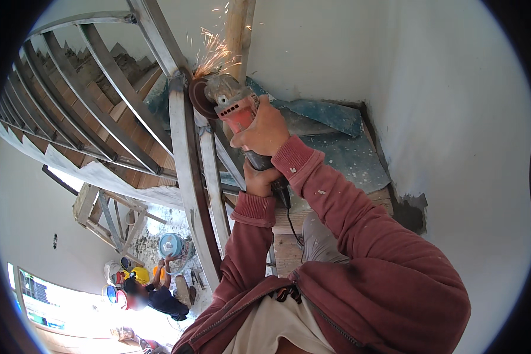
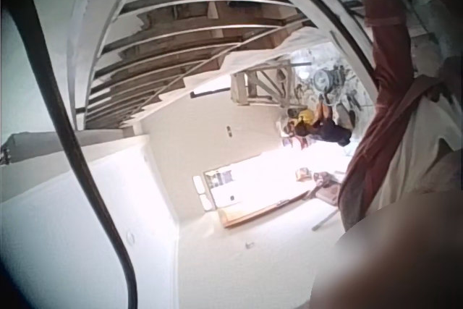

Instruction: The person smooths or cuts metal staircase railings with an angle grinder, generating sparks in the process.

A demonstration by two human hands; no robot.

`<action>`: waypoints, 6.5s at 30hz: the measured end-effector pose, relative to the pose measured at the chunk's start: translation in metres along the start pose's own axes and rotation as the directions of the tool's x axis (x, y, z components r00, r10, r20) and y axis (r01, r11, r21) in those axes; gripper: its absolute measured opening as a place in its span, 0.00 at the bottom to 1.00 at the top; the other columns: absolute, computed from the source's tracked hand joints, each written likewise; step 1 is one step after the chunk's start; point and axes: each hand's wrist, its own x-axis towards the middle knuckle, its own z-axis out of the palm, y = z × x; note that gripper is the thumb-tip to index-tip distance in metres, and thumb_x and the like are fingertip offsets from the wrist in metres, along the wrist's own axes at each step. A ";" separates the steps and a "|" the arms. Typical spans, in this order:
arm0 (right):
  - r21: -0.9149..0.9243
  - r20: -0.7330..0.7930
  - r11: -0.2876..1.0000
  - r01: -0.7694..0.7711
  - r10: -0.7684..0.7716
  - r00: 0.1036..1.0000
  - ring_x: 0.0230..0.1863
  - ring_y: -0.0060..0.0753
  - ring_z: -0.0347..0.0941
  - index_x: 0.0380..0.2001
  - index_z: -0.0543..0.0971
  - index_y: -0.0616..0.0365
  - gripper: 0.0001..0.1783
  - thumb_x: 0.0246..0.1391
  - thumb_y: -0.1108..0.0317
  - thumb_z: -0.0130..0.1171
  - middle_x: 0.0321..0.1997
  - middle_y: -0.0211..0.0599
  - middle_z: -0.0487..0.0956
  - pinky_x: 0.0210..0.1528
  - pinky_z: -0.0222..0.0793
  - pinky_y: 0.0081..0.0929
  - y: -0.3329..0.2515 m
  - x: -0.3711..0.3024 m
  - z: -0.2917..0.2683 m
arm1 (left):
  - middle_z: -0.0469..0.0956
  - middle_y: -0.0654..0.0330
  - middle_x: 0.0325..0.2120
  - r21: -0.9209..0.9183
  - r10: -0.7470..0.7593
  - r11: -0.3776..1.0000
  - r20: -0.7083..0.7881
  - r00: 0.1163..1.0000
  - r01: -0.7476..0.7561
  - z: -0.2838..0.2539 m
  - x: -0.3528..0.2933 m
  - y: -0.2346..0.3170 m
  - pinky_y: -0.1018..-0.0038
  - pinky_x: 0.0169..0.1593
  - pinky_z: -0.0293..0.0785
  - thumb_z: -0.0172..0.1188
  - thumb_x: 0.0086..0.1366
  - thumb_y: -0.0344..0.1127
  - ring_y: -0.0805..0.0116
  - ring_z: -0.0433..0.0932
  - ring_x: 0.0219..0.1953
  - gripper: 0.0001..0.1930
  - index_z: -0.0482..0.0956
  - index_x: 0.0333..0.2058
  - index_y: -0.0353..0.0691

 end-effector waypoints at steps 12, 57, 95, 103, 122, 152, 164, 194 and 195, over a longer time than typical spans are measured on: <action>-0.017 0.018 1.000 0.014 -0.014 1.000 0.40 0.56 0.77 0.43 0.63 0.72 0.43 0.22 0.63 0.72 0.36 0.59 0.77 0.46 0.73 0.35 -0.001 0.001 -0.001 | 0.79 0.58 0.37 -0.028 0.021 0.999 -0.013 1.000 -0.021 0.000 0.003 0.001 0.71 0.40 0.77 0.62 0.39 0.23 0.64 0.80 0.36 0.27 0.73 0.45 0.31; -0.008 0.047 1.000 -0.027 0.028 0.999 0.39 0.57 0.77 0.42 0.63 0.71 0.42 0.22 0.62 0.72 0.36 0.59 0.77 0.45 0.73 0.36 0.007 -0.007 0.004 | 0.79 0.58 0.37 0.045 -0.028 0.999 -0.020 0.999 0.029 0.000 -0.011 0.004 0.72 0.42 0.75 0.62 0.39 0.23 0.65 0.79 0.37 0.26 0.74 0.44 0.31; 0.078 0.031 0.997 -0.007 0.005 1.000 0.39 0.54 0.76 0.40 0.65 0.73 0.42 0.18 0.63 0.71 0.36 0.57 0.76 0.45 0.72 0.33 -0.001 0.001 0.001 | 0.79 0.58 0.37 0.065 0.006 0.998 -0.028 1.000 -0.004 -0.005 0.000 0.008 0.71 0.41 0.75 0.63 0.39 0.23 0.66 0.79 0.37 0.28 0.72 0.46 0.31; 0.049 0.034 0.999 0.021 -0.023 0.999 0.39 0.54 0.77 0.41 0.64 0.73 0.43 0.19 0.62 0.72 0.36 0.58 0.77 0.45 0.73 0.34 -0.002 0.005 0.001 | 0.79 0.58 0.37 0.049 0.032 0.998 -0.051 0.998 -0.029 -0.005 0.004 0.006 0.71 0.41 0.75 0.64 0.39 0.24 0.65 0.79 0.37 0.28 0.73 0.45 0.30; 0.100 0.029 0.995 0.024 -0.027 0.999 0.40 0.55 0.76 0.41 0.64 0.73 0.43 0.18 0.63 0.72 0.36 0.57 0.76 0.45 0.72 0.34 -0.012 0.004 -0.002 | 0.79 0.57 0.37 0.031 0.043 0.999 -0.002 0.999 -0.043 -0.009 0.008 0.008 0.71 0.42 0.76 0.62 0.40 0.23 0.64 0.80 0.37 0.26 0.73 0.44 0.30; 0.014 0.047 1.000 0.019 -0.020 0.999 0.40 0.55 0.77 0.43 0.63 0.72 0.45 0.20 0.62 0.73 0.36 0.59 0.77 0.45 0.73 0.35 0.005 -0.008 0.004 | 0.78 0.58 0.38 -0.013 0.044 0.999 -0.072 0.996 -0.045 -0.003 -0.010 -0.005 0.71 0.43 0.75 0.63 0.39 0.24 0.65 0.79 0.38 0.29 0.72 0.46 0.31; 0.002 0.090 0.999 -0.033 0.033 0.995 0.40 0.55 0.77 0.44 0.63 0.74 0.45 0.20 0.62 0.72 0.37 0.60 0.77 0.45 0.74 0.35 0.004 -0.011 -0.001 | 0.78 0.59 0.37 0.064 0.040 0.997 -0.056 0.998 -0.037 0.002 -0.014 0.000 0.72 0.42 0.75 0.62 0.40 0.25 0.66 0.79 0.38 0.27 0.73 0.45 0.31; 0.057 0.063 0.998 0.040 -0.043 0.997 0.39 0.54 0.77 0.47 0.60 0.76 0.48 0.21 0.63 0.73 0.37 0.59 0.78 0.45 0.74 0.35 -0.010 -0.001 -0.008 | 0.79 0.58 0.37 0.060 0.025 0.998 -0.022 0.999 -0.023 0.000 0.001 0.010 0.71 0.42 0.75 0.60 0.39 0.23 0.65 0.80 0.37 0.27 0.73 0.45 0.30; 0.058 0.065 0.998 0.040 -0.044 0.997 0.39 0.54 0.77 0.47 0.60 0.76 0.48 0.21 0.63 0.73 0.37 0.59 0.78 0.45 0.74 0.35 -0.008 -0.001 -0.007 | 0.79 0.58 0.36 0.053 0.055 0.997 -0.019 0.998 -0.054 -0.001 0.000 0.008 0.71 0.42 0.75 0.60 0.39 0.23 0.65 0.80 0.37 0.27 0.73 0.45 0.30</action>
